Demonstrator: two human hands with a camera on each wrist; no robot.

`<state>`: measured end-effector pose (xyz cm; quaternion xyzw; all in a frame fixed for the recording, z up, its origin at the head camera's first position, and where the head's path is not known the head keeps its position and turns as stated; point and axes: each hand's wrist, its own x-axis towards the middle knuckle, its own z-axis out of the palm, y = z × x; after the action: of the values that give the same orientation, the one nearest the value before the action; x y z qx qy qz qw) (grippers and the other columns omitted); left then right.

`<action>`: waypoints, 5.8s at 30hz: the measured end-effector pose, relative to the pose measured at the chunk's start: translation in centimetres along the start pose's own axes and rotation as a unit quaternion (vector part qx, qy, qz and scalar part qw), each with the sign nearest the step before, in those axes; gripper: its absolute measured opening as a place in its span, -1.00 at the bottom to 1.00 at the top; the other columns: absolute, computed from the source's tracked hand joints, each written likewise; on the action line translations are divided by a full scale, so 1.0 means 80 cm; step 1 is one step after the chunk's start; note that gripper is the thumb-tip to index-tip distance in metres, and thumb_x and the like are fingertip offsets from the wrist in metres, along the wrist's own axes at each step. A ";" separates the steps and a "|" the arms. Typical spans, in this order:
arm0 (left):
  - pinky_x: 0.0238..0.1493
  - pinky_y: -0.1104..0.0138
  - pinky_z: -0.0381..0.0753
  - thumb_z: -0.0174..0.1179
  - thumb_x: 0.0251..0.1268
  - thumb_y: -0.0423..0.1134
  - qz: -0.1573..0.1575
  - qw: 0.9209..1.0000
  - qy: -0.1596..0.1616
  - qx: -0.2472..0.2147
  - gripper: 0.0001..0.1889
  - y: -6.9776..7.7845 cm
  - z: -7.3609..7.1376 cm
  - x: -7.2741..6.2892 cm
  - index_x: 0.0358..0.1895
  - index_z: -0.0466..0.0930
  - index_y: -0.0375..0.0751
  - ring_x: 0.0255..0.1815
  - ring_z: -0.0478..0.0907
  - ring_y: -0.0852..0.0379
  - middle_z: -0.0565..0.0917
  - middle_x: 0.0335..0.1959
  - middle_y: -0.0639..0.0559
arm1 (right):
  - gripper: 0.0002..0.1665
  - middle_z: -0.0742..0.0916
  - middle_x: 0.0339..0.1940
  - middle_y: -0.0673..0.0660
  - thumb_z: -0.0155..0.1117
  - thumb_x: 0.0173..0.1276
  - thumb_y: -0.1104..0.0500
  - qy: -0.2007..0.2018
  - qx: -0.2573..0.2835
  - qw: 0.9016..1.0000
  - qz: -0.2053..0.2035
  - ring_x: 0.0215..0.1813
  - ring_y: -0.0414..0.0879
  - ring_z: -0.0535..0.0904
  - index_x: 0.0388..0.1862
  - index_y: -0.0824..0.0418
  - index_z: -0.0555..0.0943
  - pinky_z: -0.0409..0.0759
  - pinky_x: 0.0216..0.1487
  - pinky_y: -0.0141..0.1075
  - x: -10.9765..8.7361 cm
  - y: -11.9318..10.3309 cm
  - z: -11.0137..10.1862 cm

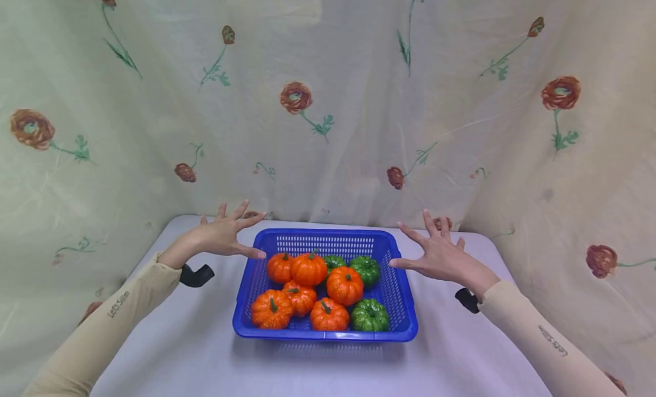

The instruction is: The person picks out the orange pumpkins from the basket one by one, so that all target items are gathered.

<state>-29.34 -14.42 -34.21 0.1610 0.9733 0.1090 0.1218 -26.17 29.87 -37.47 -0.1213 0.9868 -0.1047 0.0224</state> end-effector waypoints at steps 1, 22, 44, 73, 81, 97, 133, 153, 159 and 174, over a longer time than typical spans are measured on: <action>0.18 -0.57 -0.38 0.24 -0.03 0.41 0.000 1.000 0.001 0.000 0.06 0.000 0.000 0.000 0.54 -0.05 0.17 0.44 -0.54 -0.56 -0.36 0.57 -0.22 | 0.16 -0.19 0.54 0.46 0.20 0.09 -0.49 0.001 0.003 1.000 0.000 0.47 0.57 -0.31 0.56 -0.03 0.08 -0.22 0.11 0.66 0.000 0.000 0.001; -0.01 0.00 0.67 0.27 0.21 0.10 -0.029 0.980 -0.002 -0.197 -0.20 -0.043 0.045 -0.003 0.43 0.24 -0.23 0.19 0.51 -0.27 0.32 0.39 -0.35 | 0.12 0.21 0.48 0.47 0.32 0.09 -0.39 0.019 0.083 0.993 -0.088 0.38 0.51 0.23 0.50 0.13 0.22 0.37 0.13 0.41 0.011 -0.030 0.033; -0.03 0.11 0.69 0.20 0.27 -0.38 -0.085 0.790 -0.015 -0.607 -0.39 -0.081 0.135 0.026 0.40 0.29 -0.16 -0.13 0.68 0.02 0.65 0.01 -0.23 | -0.11 0.61 0.18 0.32 0.52 0.07 0.04 -0.140 0.228 0.961 -0.065 0.13 0.14 0.60 0.30 0.43 0.40 0.60 0.15 -0.04 0.040 -0.082 0.092; -0.08 0.18 0.70 0.14 0.30 -0.39 -0.043 0.727 -0.040 -0.685 -0.31 -0.089 0.151 0.030 0.48 0.14 -0.09 -0.11 0.67 0.05 0.64 -0.07 -0.09 | -0.21 0.56 0.21 0.32 0.40 0.16 0.06 -0.072 0.266 0.961 -0.022 0.14 0.14 0.53 0.33 0.32 0.38 0.60 0.16 0.01 0.023 -0.070 0.065; -0.09 0.19 0.71 0.15 0.29 -0.38 -0.044 0.727 -0.046 -0.683 -0.30 -0.088 0.149 0.030 0.48 0.14 -0.08 -0.12 0.67 0.06 0.65 -0.11 -0.07 | -0.20 0.49 0.29 0.38 0.31 0.25 0.05 -0.026 0.296 0.954 -0.026 0.28 0.29 0.42 0.39 0.35 0.29 0.58 0.17 0.04 0.016 -0.023 0.027; -0.07 0.17 0.71 0.12 0.31 -0.38 -0.058 0.730 -0.038 -0.680 -0.33 -0.084 0.148 0.030 0.48 0.15 -0.06 -0.13 0.66 0.06 0.62 -0.08 -0.08 | -0.08 0.33 0.35 0.49 0.17 0.41 -0.05 0.024 0.313 0.948 0.058 0.32 0.39 0.29 0.48 0.46 0.05 0.37 0.29 0.27 0.014 0.099 0.025; -0.03 0.16 0.69 0.15 0.31 -0.37 -0.047 0.720 -0.045 -0.691 -0.31 -0.088 0.146 0.036 0.49 0.15 -0.02 -0.10 0.65 0.05 0.56 0.04 -0.12 | 0.06 0.14 0.44 0.57 0.25 0.34 -0.06 -0.004 0.295 0.945 0.139 0.40 0.48 0.09 0.47 0.52 -0.06 0.20 0.35 0.32 0.044 0.172 0.107; -0.05 0.17 0.70 0.15 0.30 -0.38 -0.058 0.717 -0.042 -0.694 -0.31 -0.091 0.152 0.031 0.48 0.16 -0.02 -0.09 0.66 0.04 0.55 0.07 -0.16 | -0.08 0.40 0.37 0.41 0.41 0.22 0.00 0.003 0.264 0.963 -0.051 0.41 0.35 0.28 0.41 0.37 0.24 0.28 0.37 0.16 0.038 0.039 0.033; -0.04 0.16 0.69 0.16 0.29 -0.38 -0.057 0.718 -0.040 -0.692 -0.31 -0.089 0.150 0.031 0.48 0.16 -0.02 -0.10 0.67 0.04 0.57 0.05 -0.15 | -0.14 0.43 0.36 0.39 0.42 0.20 0.05 -0.052 0.281 0.952 -0.110 0.42 0.32 0.29 0.38 0.37 0.30 0.24 0.40 0.16 0.035 -0.012 0.041; 0.00 0.14 0.68 0.12 0.32 -0.39 -0.059 0.721 -0.043 -0.689 -0.33 -0.088 0.152 0.030 0.48 0.16 -0.03 -0.08 0.66 0.04 0.57 0.06 -0.15 | -0.21 0.53 0.28 0.31 0.48 0.14 0.09 -0.203 0.265 0.927 -0.170 0.34 0.23 0.41 0.29 0.36 0.40 0.35 0.38 0.08 0.032 -0.090 0.082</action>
<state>-30.26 -17.98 -47.95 -0.0202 0.6305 0.7355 0.2474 -26.48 21.07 -42.42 -0.2951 0.8621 -0.3381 0.2354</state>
